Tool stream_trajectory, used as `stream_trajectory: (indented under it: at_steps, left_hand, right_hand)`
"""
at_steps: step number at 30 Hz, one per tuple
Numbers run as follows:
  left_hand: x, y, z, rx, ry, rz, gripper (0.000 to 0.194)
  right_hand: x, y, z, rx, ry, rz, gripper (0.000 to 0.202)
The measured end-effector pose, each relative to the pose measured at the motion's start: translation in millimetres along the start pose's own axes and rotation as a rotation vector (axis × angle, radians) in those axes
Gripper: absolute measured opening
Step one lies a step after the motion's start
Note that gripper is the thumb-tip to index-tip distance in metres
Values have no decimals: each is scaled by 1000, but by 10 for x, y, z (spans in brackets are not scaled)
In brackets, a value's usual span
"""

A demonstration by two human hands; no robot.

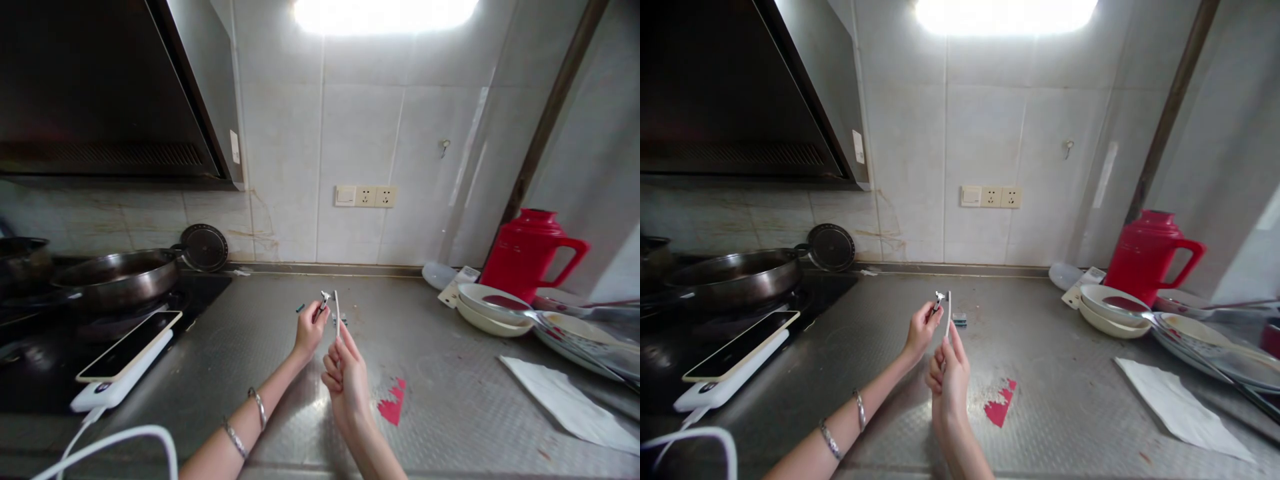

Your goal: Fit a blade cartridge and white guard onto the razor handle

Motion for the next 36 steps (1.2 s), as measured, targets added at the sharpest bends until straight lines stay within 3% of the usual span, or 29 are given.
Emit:
stream_trajectory:
  at_steps: [5, 8, 11, 13, 17, 20, 24, 31, 36]
  left_hand:
    - [-12, 26, -36, -40, -46, 6, 21]
    - [8, 63, -88, -99, -124, -38, 27]
    - [14, 109, -141, -132, -187, -58, 36]
    - [6, 135, -169, -144, -202, -62, 41]
    - [-16, 148, -209, -211, -236, -89, 45]
    - [-9, 132, -233, -300, -340, -123, 40]
    - [29, 107, -235, -334, -456, -149, 36]
    - [131, 41, -207, -343, -498, -210, 37]
    - [157, 21, -186, -350, -538, -233, 39]
  right_hand:
    - [-8, -153, 123, 44, -28, -54, 65]
    - [60, -96, -115, -88, -55, -87, 50]
    - [160, 197, -521, -246, -116, -128, 37]
    - [186, 473, -774, -349, -233, -142, 41]
    - [37, 985, -1076, -584, -712, -34, 55]
    - [-217, 1259, -1070, -560, -1009, 101, 52]
    - [-458, 1410, -973, -488, -1152, 207, 49]
    - [-393, 1403, -758, -592, -1253, 125, 51]
    - [-489, 1450, -680, -571, -1261, 121, 49]
Point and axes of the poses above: each hand's wrist, its own y-axis towards the middle knuckle, its own x-axis out of the palm, z = x × y, the point moved 5 cm from there along y, towards the middle knuckle, and after that the axes turned 4 degrees about y, right-handed, at the moved point
